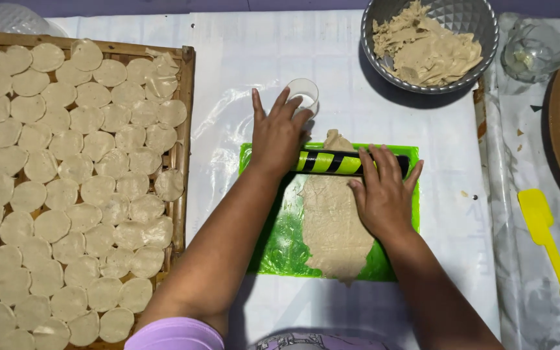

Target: Using a rolling pin and circular cutter to create dough discs and placing them on a drying tray.

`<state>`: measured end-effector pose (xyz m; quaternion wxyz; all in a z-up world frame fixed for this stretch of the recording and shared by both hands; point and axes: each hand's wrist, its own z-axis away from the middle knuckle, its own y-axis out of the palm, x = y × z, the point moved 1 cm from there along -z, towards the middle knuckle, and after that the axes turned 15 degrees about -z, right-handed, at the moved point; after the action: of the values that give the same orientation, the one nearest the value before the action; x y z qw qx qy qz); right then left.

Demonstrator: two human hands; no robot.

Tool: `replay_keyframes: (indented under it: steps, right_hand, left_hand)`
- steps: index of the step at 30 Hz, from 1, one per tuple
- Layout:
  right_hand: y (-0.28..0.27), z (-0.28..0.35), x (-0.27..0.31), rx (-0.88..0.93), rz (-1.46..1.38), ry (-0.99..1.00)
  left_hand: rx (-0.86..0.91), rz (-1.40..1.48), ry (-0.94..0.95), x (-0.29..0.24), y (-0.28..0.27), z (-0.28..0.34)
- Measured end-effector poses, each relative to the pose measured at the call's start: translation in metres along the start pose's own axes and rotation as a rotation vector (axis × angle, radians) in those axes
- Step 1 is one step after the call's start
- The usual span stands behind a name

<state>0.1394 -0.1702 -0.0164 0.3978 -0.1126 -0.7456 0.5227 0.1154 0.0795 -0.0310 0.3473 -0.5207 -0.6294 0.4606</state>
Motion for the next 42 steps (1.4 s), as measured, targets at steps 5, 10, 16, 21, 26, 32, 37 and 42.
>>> replay_keyframes:
  steps: [5, 10, 16, 21, 26, 32, 37, 42]
  right_hand:
    - [-0.006, -0.027, -0.037, 0.119, 0.065, -0.01]
    - [-0.043, -0.051, -0.038, 0.372, -0.149, 0.098]
    - [-0.039, -0.001, -0.032, 0.341, 0.072, 0.053]
    - [-0.013, 0.037, -0.01, 0.009, 0.081, -0.029]
    - [-0.006, -0.021, -0.025, 0.128, 0.08, 0.108]
    - [0.009, -0.117, -0.058, 0.212, 0.134, 0.193]
    - [-0.001, -0.131, -0.06, 0.22, -0.009, 0.26]
    - [-0.023, -0.087, -0.046, 0.046, -0.133, -0.083]
  left_hand:
    - [-0.193, -0.114, 0.043, 0.034, 0.033, -0.028]
    - [-0.136, -0.171, 0.014, 0.057, 0.024, -0.033]
    - [-0.223, -0.018, -0.113, 0.012, -0.062, 0.018]
    - [0.161, 0.09, -0.04, -0.044, -0.049, 0.113]
    - [0.25, 0.032, -0.1, -0.034, -0.036, 0.071]
    - [0.364, -0.01, -0.246, 0.007, 0.022, -0.012]
    - [0.221, 0.01, -0.292, 0.014, 0.036, -0.02]
    - [-0.301, 0.103, -0.076, 0.005, 0.01, 0.008]
